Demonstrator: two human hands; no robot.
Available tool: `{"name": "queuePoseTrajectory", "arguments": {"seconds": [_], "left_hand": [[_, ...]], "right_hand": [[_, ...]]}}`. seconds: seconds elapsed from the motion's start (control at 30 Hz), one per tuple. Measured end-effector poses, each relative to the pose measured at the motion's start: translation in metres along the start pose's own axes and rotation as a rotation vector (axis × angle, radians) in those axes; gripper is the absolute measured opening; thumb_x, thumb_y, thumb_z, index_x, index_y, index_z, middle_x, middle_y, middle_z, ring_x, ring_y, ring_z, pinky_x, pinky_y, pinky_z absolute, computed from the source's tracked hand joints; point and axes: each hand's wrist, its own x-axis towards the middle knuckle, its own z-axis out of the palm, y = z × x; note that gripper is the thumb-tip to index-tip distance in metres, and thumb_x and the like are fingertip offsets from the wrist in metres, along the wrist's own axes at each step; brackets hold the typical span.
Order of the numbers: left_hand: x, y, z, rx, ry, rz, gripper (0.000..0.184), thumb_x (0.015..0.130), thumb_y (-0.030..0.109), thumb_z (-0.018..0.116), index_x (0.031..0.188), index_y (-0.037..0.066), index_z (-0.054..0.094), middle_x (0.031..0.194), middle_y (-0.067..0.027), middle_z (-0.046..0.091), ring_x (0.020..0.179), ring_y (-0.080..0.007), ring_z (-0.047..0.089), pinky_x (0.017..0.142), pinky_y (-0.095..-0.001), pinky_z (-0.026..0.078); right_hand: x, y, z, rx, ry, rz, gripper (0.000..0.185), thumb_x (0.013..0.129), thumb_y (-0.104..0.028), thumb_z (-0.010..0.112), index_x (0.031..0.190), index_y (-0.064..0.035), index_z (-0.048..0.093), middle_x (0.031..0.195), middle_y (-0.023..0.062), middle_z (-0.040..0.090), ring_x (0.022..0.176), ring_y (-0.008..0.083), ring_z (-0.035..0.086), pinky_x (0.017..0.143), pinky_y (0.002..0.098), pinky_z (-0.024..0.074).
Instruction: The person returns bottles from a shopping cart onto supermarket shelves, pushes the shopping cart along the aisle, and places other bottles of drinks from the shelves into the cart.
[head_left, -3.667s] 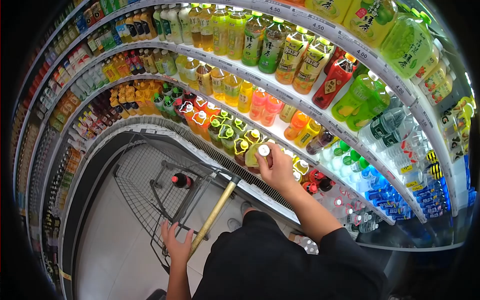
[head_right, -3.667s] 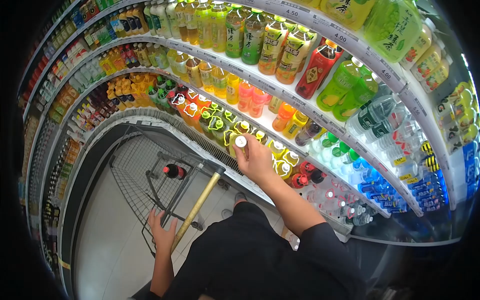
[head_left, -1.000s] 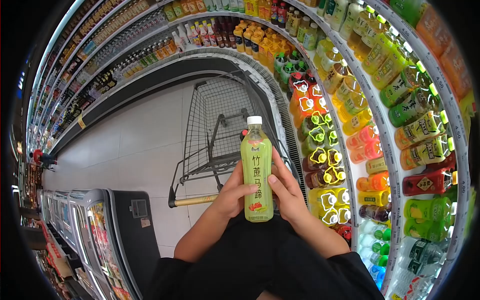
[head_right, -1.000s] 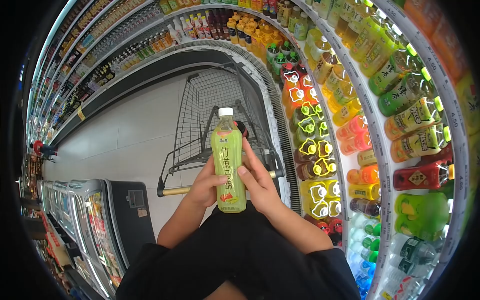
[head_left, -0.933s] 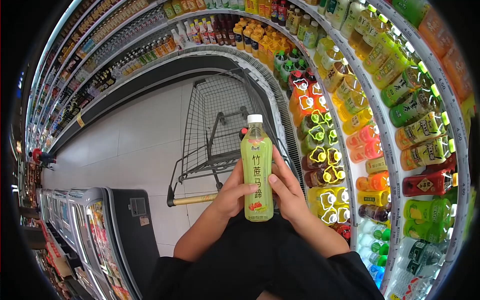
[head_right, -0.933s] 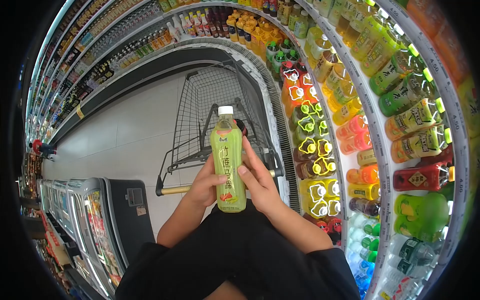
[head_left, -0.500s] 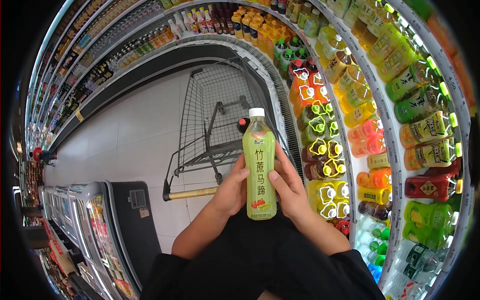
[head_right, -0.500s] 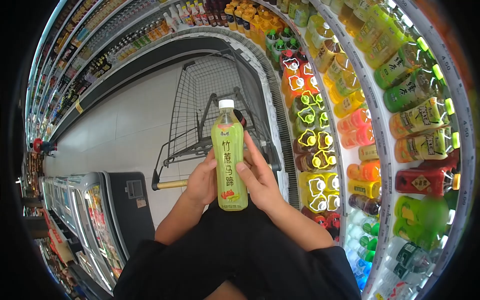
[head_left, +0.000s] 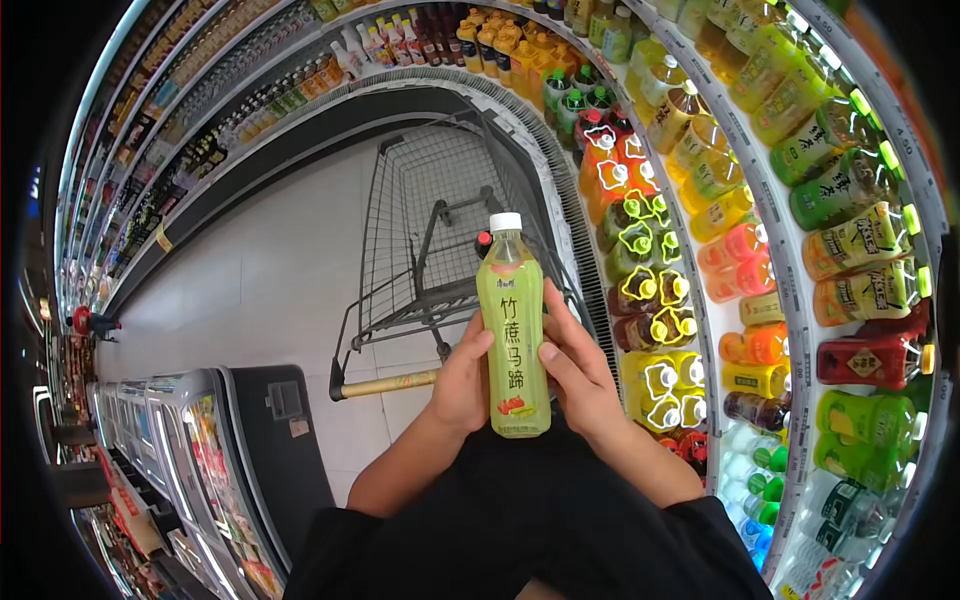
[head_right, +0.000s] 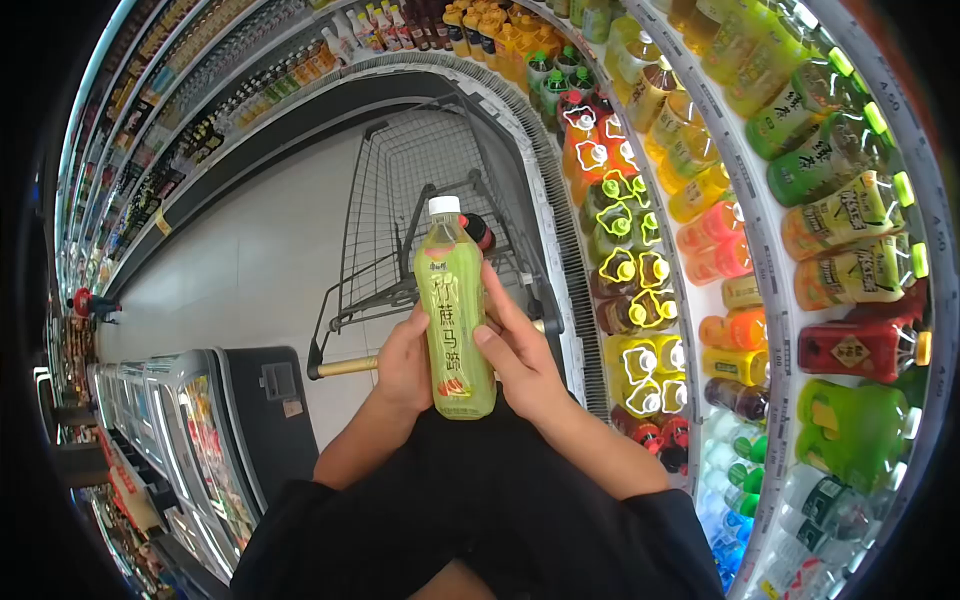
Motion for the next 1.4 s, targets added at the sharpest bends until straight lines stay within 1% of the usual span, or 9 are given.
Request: {"name": "queuePoseTrajectory", "arguments": {"seconds": [0.03, 0.13, 0.2, 0.3, 0.63, 0.7, 0.8, 1.0, 1.4], "left_hand": [[-0.001, 0.0, -0.002, -0.002, 0.005, 0.001, 0.065, 0.102, 0.033, 0.041, 0.159, 0.004, 0.026, 0.139, -0.02, 0.057, 0.122, -0.031, 0.062, 0.107, -0.045, 0.049], [-0.004, -0.001, -0.007, -0.02, -0.039, 0.02, 0.066, 0.101, 0.031, 0.047, 0.159, 0.007, 0.026, 0.143, -0.0147, 0.053, 0.13, -0.0273, 0.056, 0.11, -0.0444, 0.046], [-0.005, -0.003, -0.009, 0.025, -0.013, 0.034, 0.063, 0.103, 0.036, 0.037, 0.156, 0.003, 0.03, 0.137, -0.0222, 0.058, 0.121, -0.0324, 0.062, 0.105, -0.0458, 0.051], [-0.008, -0.003, -0.016, -0.009, -0.079, 0.017, 0.062, 0.104, 0.037, 0.036, 0.154, 0.003, 0.033, 0.135, -0.0232, 0.058, 0.12, -0.0333, 0.062, 0.104, -0.0466, 0.051], [-0.008, -0.003, -0.01, 0.028, -0.064, 0.012, 0.061, 0.103, 0.037, 0.037, 0.153, 0.002, 0.034, 0.135, -0.0235, 0.057, 0.118, -0.0336, 0.063, 0.103, -0.0478, 0.052], [-0.008, -0.003, -0.009, 0.046, -0.01, 0.018, 0.061, 0.103, 0.037, 0.038, 0.153, 0.002, 0.034, 0.135, -0.0234, 0.057, 0.118, -0.0336, 0.063, 0.103, -0.0478, 0.052], [-0.009, -0.001, -0.007, 0.054, -0.065, 0.012, 0.062, 0.103, 0.038, 0.039, 0.153, 0.003, 0.034, 0.135, -0.0233, 0.057, 0.119, -0.0334, 0.062, 0.103, -0.0479, 0.052], [-0.013, -0.002, -0.011, 0.052, -0.062, 0.006, 0.062, 0.102, 0.036, 0.041, 0.154, 0.004, 0.032, 0.134, -0.0231, 0.057, 0.118, -0.0335, 0.062, 0.103, -0.0479, 0.052], [-0.02, -0.002, -0.01, 0.062, 0.022, 0.02, 0.06, 0.102, 0.034, 0.039, 0.153, 0.004, 0.032, 0.132, -0.0231, 0.058, 0.118, -0.0333, 0.063, 0.103, -0.0477, 0.052]], "right_hand": [[0.001, 0.0, 0.001, 0.006, -0.008, -0.011, 0.073, 0.101, 0.006, 0.047, 0.165, -0.0042, 0.013, 0.156, 0.0174, 0.043, 0.142, 0.0226, 0.044, 0.117, 0.0353, 0.0318], [0.003, 0.003, 0.003, -0.025, -0.049, -0.057, 0.075, 0.099, 0.008, 0.045, 0.165, -0.0029, 0.013, 0.156, 0.017, 0.042, 0.141, 0.0224, 0.045, 0.117, 0.0353, 0.0317], [0.003, 0.004, 0.005, -0.063, -0.081, -0.093, 0.076, 0.097, 0.01, 0.045, 0.165, -0.0023, 0.013, 0.156, 0.0172, 0.041, 0.141, 0.0227, 0.045, 0.117, 0.0354, 0.0319], [0.004, 0.004, 0.007, -0.061, -0.101, -0.122, 0.078, 0.095, 0.011, 0.045, 0.165, -0.002, 0.013, 0.155, 0.0182, 0.043, 0.14, 0.0238, 0.045, 0.117, 0.0363, 0.0318], [-0.001, 0.001, 0.008, -0.05, -0.07, -0.105, 0.08, 0.094, 0.011, 0.048, 0.165, -0.0028, 0.013, 0.15, 0.0181, 0.047, 0.138, 0.0242, 0.048, 0.118, 0.0379, 0.0329], [-0.002, 0.001, 0.007, -0.047, -0.069, -0.109, 0.08, 0.095, 0.011, 0.048, 0.165, -0.0029, 0.013, 0.149, 0.018, 0.047, 0.138, 0.0241, 0.048, 0.118, 0.0378, 0.0331], [-0.002, 0.002, 0.007, -0.051, -0.073, -0.11, 0.08, 0.094, 0.011, 0.048, 0.165, -0.0034, 0.013, 0.149, 0.018, 0.048, 0.138, 0.0241, 0.048, 0.117, 0.0375, 0.0336], [-0.004, 0.005, 0.009, -0.058, -0.075, -0.1, 0.081, 0.094, 0.012, 0.046, 0.166, -0.0052, 0.014, 0.147, 0.0174, 0.05, 0.137, 0.0242, 0.049, 0.116, 0.0367, 0.0343], [-0.006, 0.005, 0.016, -0.034, -0.069, -0.053, 0.08, 0.095, 0.01, 0.048, 0.166, -0.0061, 0.014, 0.144, 0.0164, 0.051, 0.137, 0.0252, 0.05, 0.116, 0.0367, 0.0351]]}}
